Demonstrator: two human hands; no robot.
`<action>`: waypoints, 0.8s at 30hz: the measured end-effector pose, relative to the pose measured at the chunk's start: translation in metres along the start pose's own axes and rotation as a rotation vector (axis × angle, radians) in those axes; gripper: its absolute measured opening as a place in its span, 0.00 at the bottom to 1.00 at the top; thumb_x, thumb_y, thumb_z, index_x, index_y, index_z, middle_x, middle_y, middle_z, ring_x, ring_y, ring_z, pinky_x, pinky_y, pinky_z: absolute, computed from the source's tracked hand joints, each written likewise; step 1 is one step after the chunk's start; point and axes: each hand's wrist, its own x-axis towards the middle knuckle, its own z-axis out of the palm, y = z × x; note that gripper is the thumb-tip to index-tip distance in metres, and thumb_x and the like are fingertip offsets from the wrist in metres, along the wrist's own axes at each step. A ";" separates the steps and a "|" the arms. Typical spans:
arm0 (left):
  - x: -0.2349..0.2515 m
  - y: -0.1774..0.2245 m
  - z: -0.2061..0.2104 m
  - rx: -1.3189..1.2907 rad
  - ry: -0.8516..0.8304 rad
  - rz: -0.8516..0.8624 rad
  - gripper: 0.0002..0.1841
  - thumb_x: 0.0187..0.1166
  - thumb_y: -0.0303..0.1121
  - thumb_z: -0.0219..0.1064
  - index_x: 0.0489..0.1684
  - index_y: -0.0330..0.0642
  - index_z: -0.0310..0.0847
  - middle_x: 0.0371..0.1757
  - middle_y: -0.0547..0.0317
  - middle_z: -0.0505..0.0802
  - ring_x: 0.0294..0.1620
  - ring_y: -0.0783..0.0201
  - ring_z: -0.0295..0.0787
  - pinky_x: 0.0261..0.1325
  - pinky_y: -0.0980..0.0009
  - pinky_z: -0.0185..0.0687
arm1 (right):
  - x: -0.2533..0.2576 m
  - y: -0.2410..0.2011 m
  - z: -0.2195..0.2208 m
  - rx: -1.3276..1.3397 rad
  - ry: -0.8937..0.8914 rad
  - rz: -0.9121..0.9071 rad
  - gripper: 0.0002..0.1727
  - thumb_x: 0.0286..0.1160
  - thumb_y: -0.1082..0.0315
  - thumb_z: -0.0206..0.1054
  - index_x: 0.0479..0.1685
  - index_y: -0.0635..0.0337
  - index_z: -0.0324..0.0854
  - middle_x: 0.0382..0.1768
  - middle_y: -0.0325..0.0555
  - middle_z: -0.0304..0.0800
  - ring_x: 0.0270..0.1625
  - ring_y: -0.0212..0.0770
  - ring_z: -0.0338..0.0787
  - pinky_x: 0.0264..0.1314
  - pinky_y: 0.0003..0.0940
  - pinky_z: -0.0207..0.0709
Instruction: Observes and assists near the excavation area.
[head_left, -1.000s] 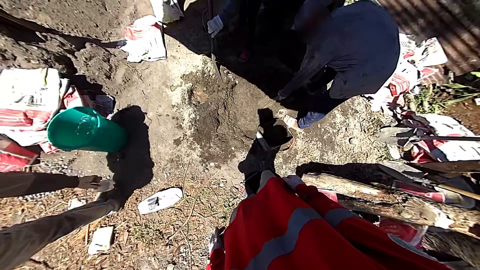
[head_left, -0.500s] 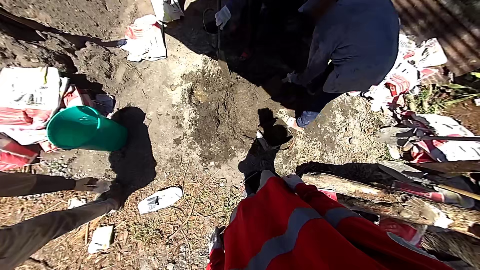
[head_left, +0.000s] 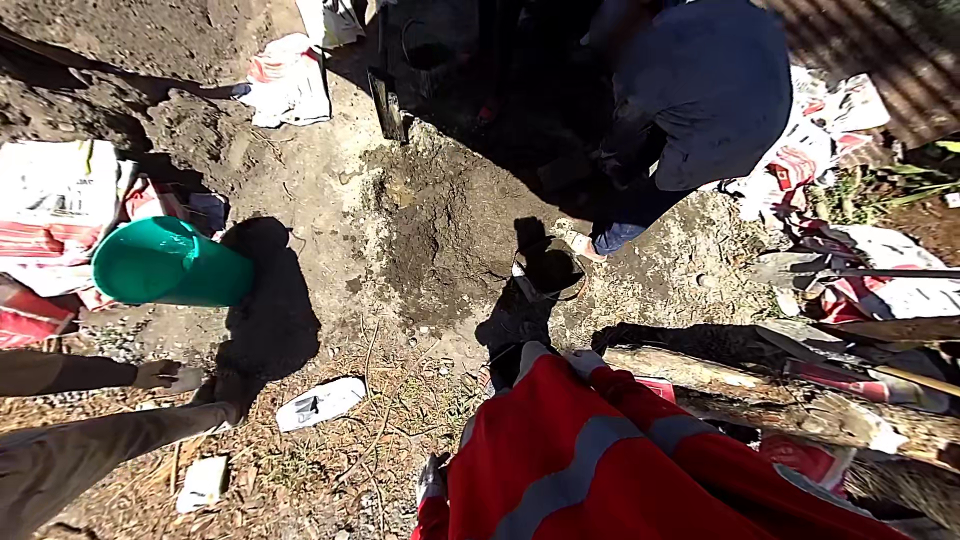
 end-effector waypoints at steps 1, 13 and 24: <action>0.000 0.000 0.000 -0.011 0.008 -0.005 0.33 0.97 0.51 0.38 0.67 0.29 0.81 0.47 0.37 0.94 0.42 0.52 0.91 0.51 0.54 0.83 | 0.000 0.000 0.000 0.001 -0.002 -0.001 0.31 0.94 0.48 0.48 0.72 0.66 0.81 0.75 0.64 0.81 0.82 0.57 0.77 0.85 0.58 0.63; 0.000 -0.006 0.000 -0.031 0.037 -0.002 0.33 0.97 0.51 0.39 0.65 0.29 0.82 0.48 0.38 0.94 0.41 0.54 0.90 0.50 0.55 0.83 | 0.003 -0.003 0.002 -0.015 -0.004 0.015 0.31 0.94 0.47 0.48 0.72 0.64 0.81 0.75 0.63 0.81 0.82 0.57 0.77 0.85 0.58 0.64; -0.009 0.002 0.002 -0.004 0.028 -0.013 0.33 0.98 0.50 0.37 0.67 0.28 0.80 0.52 0.36 0.93 0.46 0.52 0.90 0.56 0.54 0.82 | 0.000 -0.003 0.000 0.002 0.000 -0.001 0.31 0.95 0.48 0.47 0.72 0.66 0.80 0.75 0.64 0.81 0.82 0.57 0.77 0.85 0.58 0.64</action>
